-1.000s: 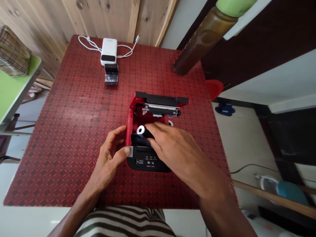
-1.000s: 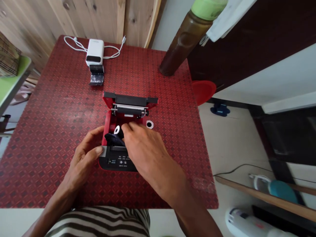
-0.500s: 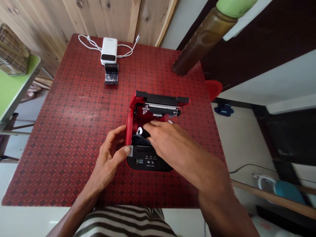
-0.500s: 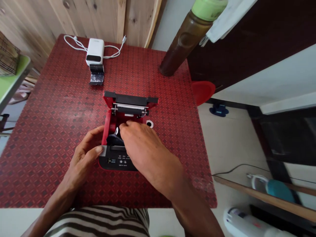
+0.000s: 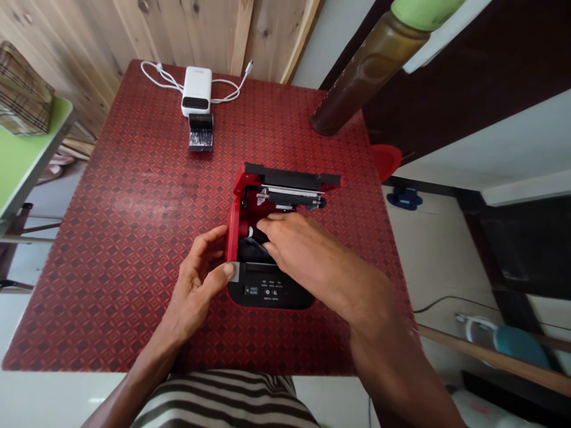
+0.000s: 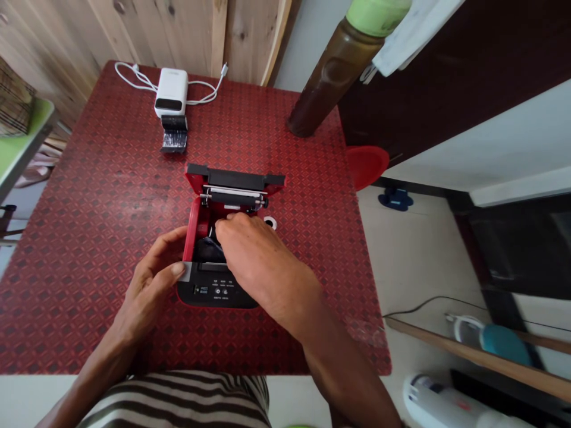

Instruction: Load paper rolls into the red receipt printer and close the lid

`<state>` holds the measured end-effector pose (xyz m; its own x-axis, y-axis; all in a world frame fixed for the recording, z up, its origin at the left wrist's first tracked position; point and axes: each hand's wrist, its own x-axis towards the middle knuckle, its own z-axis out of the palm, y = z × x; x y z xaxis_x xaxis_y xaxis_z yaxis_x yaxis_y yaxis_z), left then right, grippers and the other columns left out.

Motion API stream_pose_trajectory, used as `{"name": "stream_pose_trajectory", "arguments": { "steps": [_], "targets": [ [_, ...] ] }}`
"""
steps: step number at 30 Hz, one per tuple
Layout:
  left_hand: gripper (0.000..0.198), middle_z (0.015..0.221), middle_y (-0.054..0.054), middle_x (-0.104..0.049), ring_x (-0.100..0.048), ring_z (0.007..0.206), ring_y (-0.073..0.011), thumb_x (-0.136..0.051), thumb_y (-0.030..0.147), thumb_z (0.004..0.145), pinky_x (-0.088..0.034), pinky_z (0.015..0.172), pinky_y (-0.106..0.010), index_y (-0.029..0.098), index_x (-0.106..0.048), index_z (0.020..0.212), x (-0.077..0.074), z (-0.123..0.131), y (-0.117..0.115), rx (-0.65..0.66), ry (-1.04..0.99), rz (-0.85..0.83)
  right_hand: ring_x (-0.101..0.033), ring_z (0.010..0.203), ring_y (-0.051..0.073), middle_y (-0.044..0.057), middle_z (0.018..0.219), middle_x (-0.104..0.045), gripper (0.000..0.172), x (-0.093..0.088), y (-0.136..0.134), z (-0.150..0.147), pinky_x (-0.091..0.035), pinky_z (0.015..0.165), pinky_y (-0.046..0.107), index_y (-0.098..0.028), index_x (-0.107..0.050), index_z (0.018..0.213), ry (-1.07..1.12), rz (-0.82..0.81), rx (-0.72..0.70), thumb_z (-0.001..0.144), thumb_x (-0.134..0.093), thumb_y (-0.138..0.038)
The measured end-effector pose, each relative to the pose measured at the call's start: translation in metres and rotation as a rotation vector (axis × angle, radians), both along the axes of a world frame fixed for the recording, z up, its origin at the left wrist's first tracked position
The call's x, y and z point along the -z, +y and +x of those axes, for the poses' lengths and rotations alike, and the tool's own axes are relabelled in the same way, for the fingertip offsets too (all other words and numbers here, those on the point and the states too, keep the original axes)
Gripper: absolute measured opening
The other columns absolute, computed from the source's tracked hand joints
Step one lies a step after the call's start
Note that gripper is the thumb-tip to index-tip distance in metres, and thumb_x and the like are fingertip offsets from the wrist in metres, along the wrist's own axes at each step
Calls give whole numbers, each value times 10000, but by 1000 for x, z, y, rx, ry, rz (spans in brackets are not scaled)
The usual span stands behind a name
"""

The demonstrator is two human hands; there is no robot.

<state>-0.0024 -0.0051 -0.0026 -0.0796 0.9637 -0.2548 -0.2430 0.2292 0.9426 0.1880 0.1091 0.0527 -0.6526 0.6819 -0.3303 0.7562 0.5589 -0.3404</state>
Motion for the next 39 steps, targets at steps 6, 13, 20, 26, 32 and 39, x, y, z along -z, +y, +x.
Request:
{"name": "stream_pose_trajectory", "arguments": {
  "steps": [6, 13, 20, 26, 32, 39],
  "targets": [
    [593, 1510, -126, -765, -761, 1295, -339, -819, 536, 999, -620, 1091, -503, 252, -673, 1499, 0, 0, 0, 3, 5, -4, -771, 923, 242, 104, 1117, -819, 316, 4, -2, -2, -545, 809, 377, -187, -760, 1110, 6, 74, -66, 1071, -493, -23],
    [593, 1507, -121, -765, -758, 1281, -327, -818, 540, 1000, -620, 1086, -493, 252, -677, 1498, 0, 0, 0, 5, 21, 3, -810, 897, 284, 130, 1005, -839, 340, -22, -4, -24, -539, 720, 372, -176, -804, 1105, -204, 139, -9, 1073, -511, -5],
    [587, 1550, -122, -736, -713, 1372, -350, -814, 529, 999, -619, 1100, -505, 269, -679, 1508, 0, -1, -1, 8, -2, -18, -823, 1006, 289, 140, 1247, -833, 367, -10, 1, -13, -580, 817, 396, -166, -754, 1279, -120, 80, -27, 1089, -479, -13],
    [589, 1534, -116, -749, -738, 1331, -338, -819, 525, 1000, -619, 1093, -494, 274, -673, 1513, 1, -1, -1, 5, 0, -17, -817, 1009, 242, 100, 1264, -835, 393, -12, -4, -1, -617, 914, 395, -196, -761, 1236, 31, 51, -9, 1093, -458, 9],
    [582, 1516, -117, -761, -727, 1370, -359, -814, 509, 1008, -631, 1068, -495, 278, -673, 1523, 3, -2, -2, 11, -8, -9, -845, 1115, 225, 77, 1291, -868, 353, -22, -24, 15, -669, 1020, 374, -204, -805, 1319, 334, 48, -24, 1100, -577, -47],
    [511, 1498, -97, -773, -737, 1363, -349, -793, 473, 1026, -626, 1082, -486, 288, -700, 1493, 7, -1, -2, 1, 16, 23, -846, 1030, 200, 41, 1150, -880, 228, -7, -31, 19, -673, 992, 349, -222, -820, 1205, 483, 99, 51, 1108, -652, -103]
  ]
}}
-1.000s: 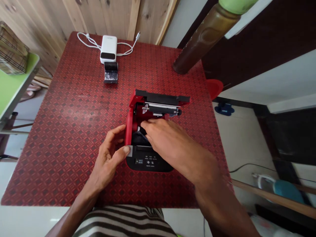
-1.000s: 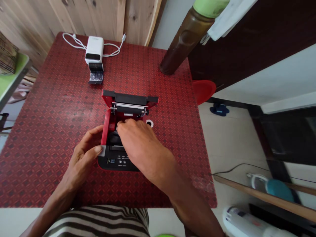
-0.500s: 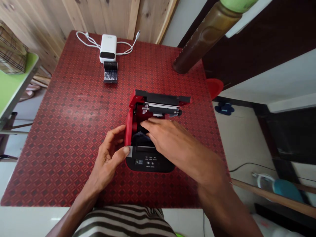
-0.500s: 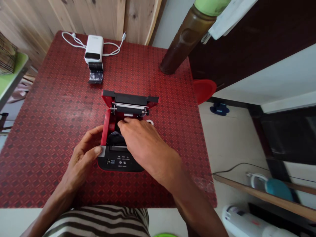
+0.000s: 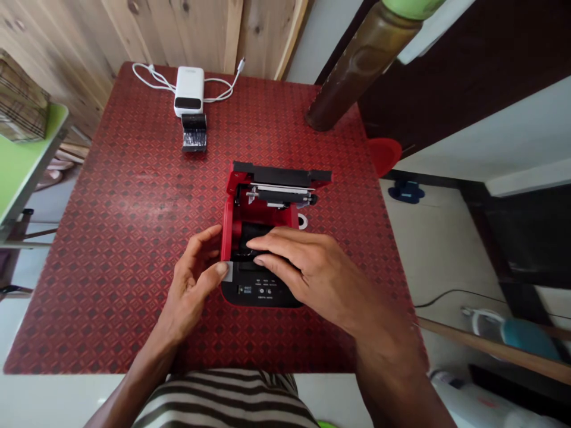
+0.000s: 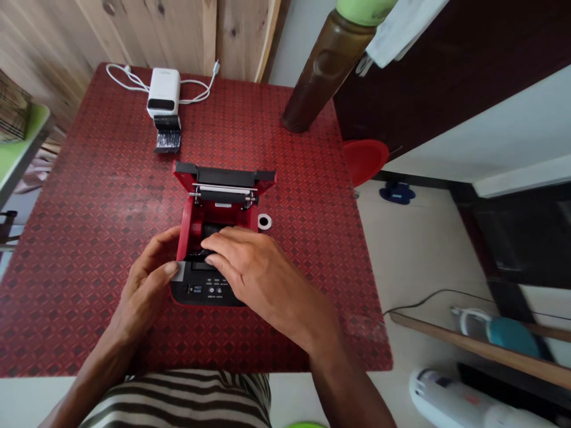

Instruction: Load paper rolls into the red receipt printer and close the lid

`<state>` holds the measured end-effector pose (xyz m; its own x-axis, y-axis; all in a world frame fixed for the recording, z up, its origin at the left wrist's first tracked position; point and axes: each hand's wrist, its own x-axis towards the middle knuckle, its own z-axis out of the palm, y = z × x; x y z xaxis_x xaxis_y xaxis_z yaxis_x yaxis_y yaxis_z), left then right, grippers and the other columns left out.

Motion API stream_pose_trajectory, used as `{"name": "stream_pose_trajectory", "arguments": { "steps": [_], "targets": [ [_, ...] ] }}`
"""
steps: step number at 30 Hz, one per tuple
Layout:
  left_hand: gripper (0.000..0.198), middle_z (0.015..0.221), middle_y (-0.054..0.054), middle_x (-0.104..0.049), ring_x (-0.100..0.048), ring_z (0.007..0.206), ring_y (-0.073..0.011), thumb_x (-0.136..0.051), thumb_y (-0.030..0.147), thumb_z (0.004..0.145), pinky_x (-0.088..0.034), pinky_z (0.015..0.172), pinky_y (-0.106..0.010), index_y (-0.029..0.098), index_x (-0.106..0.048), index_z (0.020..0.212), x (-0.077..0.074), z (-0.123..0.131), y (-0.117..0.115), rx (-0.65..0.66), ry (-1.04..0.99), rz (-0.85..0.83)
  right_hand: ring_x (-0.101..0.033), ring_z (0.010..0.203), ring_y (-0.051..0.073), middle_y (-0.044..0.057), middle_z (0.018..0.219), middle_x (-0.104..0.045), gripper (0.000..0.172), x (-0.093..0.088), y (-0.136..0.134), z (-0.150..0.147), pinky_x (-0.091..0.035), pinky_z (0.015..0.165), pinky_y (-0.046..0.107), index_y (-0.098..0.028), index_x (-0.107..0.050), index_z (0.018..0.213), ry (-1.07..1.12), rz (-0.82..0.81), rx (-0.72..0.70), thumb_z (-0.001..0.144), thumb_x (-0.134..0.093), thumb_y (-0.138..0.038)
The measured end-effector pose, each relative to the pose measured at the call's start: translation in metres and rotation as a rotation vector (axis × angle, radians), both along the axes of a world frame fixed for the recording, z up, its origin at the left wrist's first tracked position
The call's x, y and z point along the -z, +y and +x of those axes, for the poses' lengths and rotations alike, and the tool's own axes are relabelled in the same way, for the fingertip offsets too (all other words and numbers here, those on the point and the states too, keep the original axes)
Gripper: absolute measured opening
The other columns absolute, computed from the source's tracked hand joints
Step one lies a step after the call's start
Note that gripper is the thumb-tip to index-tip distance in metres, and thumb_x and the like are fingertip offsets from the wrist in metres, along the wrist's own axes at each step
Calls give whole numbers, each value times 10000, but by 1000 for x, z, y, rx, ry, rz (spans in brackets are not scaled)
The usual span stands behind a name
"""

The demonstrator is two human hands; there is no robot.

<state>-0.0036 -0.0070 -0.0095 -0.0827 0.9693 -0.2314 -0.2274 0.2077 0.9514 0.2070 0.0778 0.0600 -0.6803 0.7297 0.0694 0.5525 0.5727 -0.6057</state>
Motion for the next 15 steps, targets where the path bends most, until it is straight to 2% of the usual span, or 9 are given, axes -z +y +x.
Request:
{"name": "stream_pose_trajectory", "arguments": {
  "steps": [4, 7, 10, 13, 15],
  "targets": [
    [509, 1500, -91, -773, -741, 1357, -343, -787, 464, 1029, -627, 1079, -485, 302, -700, 1504, 2, 0, -1, -2, -3, 12, -833, 982, 189, 46, 1098, -869, 258, 3, -8, 1, -674, 929, 339, -229, -810, 1109, 49, 108, 73, 1130, -590, -94],
    [525, 1517, -98, -763, -730, 1370, -346, -785, 473, 1028, -622, 1088, -486, 298, -697, 1514, 2, 0, -1, -5, -4, 12, -824, 1014, 180, 56, 1119, -854, 257, 0, -24, 4, -673, 948, 329, -233, -789, 1152, 102, 215, 157, 1142, -574, -93],
    [539, 1541, -97, -750, -721, 1374, -344, -782, 476, 1030, -604, 1123, -492, 296, -688, 1529, 3, 0, -2, -7, -16, 1, -812, 957, 163, 49, 1060, -831, 237, -1, -46, 7, -667, 910, 294, -235, -763, 1159, 141, 276, 231, 1130, -594, -71],
    [547, 1564, -88, -738, -722, 1365, -331, -777, 461, 1039, -588, 1140, -476, 301, -673, 1552, 5, -1, -3, -4, -33, -7, -812, 921, 170, 52, 1049, -834, 231, 5, -66, 10, -668, 867, 295, -234, -726, 1195, 172, 311, 258, 1108, -622, -46],
    [549, 1572, -88, -733, -718, 1370, -335, -773, 465, 1041, -589, 1128, -469, 301, -670, 1555, 6, -1, -3, -3, -34, -17, -819, 923, 187, 53, 1075, -850, 295, 10, -76, 11, -675, 856, 319, -251, -698, 1231, 181, 327, 279, 1079, -640, -5]
  ]
}}
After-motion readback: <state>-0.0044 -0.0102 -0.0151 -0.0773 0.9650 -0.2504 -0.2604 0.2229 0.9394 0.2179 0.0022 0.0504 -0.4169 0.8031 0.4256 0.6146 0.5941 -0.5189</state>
